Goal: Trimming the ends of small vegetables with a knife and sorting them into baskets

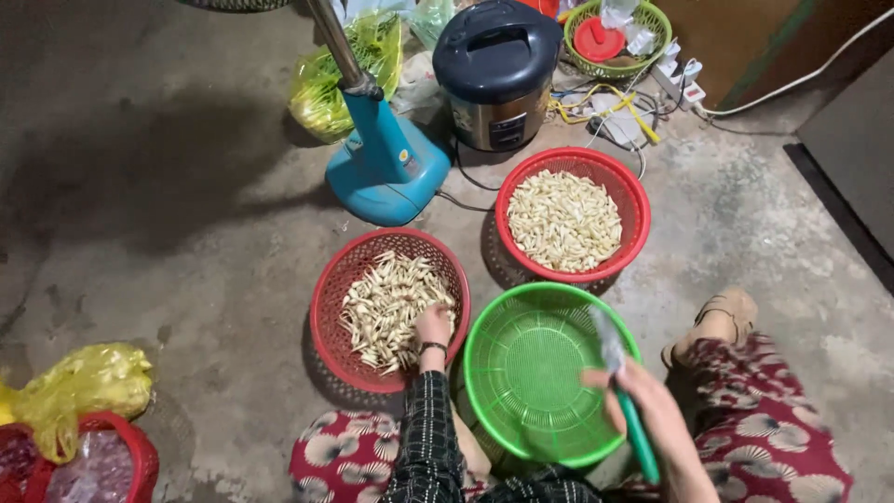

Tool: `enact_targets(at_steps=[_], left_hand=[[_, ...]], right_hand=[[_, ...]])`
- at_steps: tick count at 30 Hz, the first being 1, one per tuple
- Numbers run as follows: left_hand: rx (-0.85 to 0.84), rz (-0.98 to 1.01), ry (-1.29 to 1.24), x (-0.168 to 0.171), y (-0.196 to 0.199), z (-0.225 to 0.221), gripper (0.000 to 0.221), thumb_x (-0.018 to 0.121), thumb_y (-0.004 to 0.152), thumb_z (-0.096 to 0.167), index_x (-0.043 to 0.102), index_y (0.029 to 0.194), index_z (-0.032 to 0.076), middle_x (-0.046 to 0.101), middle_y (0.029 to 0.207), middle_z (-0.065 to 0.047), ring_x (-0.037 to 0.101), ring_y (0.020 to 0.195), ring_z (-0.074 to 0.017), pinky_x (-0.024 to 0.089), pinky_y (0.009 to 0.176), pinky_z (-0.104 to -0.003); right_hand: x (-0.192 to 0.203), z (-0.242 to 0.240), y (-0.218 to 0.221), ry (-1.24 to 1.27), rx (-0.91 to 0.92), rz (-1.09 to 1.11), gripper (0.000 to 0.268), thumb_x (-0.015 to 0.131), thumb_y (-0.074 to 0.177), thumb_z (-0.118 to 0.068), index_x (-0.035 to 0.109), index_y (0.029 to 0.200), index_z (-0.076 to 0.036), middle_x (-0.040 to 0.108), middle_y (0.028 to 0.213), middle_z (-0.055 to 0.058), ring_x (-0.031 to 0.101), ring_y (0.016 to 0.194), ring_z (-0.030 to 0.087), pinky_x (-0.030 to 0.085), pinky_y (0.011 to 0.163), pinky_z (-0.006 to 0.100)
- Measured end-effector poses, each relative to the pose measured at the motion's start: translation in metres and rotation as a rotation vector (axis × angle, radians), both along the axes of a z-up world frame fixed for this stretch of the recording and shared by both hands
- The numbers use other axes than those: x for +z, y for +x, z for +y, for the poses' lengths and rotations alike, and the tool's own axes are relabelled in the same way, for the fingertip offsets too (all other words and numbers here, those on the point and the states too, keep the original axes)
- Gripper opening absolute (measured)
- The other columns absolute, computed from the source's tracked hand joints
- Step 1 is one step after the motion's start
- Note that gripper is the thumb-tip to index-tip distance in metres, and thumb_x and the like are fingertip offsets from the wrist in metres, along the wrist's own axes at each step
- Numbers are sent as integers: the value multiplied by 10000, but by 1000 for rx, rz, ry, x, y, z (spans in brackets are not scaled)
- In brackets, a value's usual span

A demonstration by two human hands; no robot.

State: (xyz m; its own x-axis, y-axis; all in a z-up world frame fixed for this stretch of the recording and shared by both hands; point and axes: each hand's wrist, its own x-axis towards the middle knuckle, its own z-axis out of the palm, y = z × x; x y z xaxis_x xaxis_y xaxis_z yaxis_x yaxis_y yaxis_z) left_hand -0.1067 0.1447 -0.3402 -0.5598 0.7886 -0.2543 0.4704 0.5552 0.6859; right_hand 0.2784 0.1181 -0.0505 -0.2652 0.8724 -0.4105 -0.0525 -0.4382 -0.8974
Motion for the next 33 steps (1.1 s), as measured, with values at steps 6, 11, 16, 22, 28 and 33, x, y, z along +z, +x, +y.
enact_targets(at_steps=[6, 11, 16, 22, 28, 33], left_hand=[[-416, 849, 136, -10, -21, 24, 450, 634, 779, -39, 702, 1191, 128, 619, 1232, -113, 634, 829, -276, 575, 715, -399], [-89, -64, 161, -35, -33, 32, 248, 472, 1005, 158, 672, 1108, 54, 655, 1112, -90, 623, 956, -215, 527, 855, -332], [117, 199, -17, -10, -26, 2, 299, 653, 896, 21, 714, 1179, 95, 717, 1155, -95, 668, 1055, -232, 554, 978, -367], [549, -373, 216, 35, -22, -31, 411, 588, 896, -91, 606, 1287, 33, 651, 1277, -146, 671, 864, -197, 596, 736, -276], [247, -953, 419, 226, 78, -56, 503, 591, 886, -57, 528, 1386, -73, 685, 1118, -204, 689, 928, -237, 583, 849, -315], [-39, -941, 234, 293, 134, -88, 467, 714, 814, -18, 672, 1277, -51, 775, 1162, -228, 757, 987, -273, 646, 894, -328]], right_hand=[[-68, -23, -6, -216, 106, 261, 362, 454, 1000, -53, 550, 1328, 65, 716, 790, 224, 499, 432, 178, 399, 368, 280], [-55, -16, -34, -264, 155, 133, 568, 524, 956, -35, 498, 1523, -38, 746, 776, 196, 505, 466, 158, 407, 408, 255], [-66, -23, -33, -282, 160, 100, 571, 514, 959, -34, 472, 1528, -39, 765, 880, 210, 568, 522, 190, 454, 469, 276], [-42, -30, -27, -220, 170, 98, 615, 501, 975, -72, 373, 1576, -94, 797, 1099, 182, 548, 504, 159, 455, 437, 259], [-32, -49, -4, -130, 120, 281, 562, 415, 1030, -214, 380, 1579, -100, 717, 799, 201, 514, 452, 161, 431, 393, 260], [0, -53, 2, -217, 147, 373, 572, 479, 1024, -146, 409, 1592, -134, 610, 639, 101, 489, 434, 118, 363, 399, 205]])
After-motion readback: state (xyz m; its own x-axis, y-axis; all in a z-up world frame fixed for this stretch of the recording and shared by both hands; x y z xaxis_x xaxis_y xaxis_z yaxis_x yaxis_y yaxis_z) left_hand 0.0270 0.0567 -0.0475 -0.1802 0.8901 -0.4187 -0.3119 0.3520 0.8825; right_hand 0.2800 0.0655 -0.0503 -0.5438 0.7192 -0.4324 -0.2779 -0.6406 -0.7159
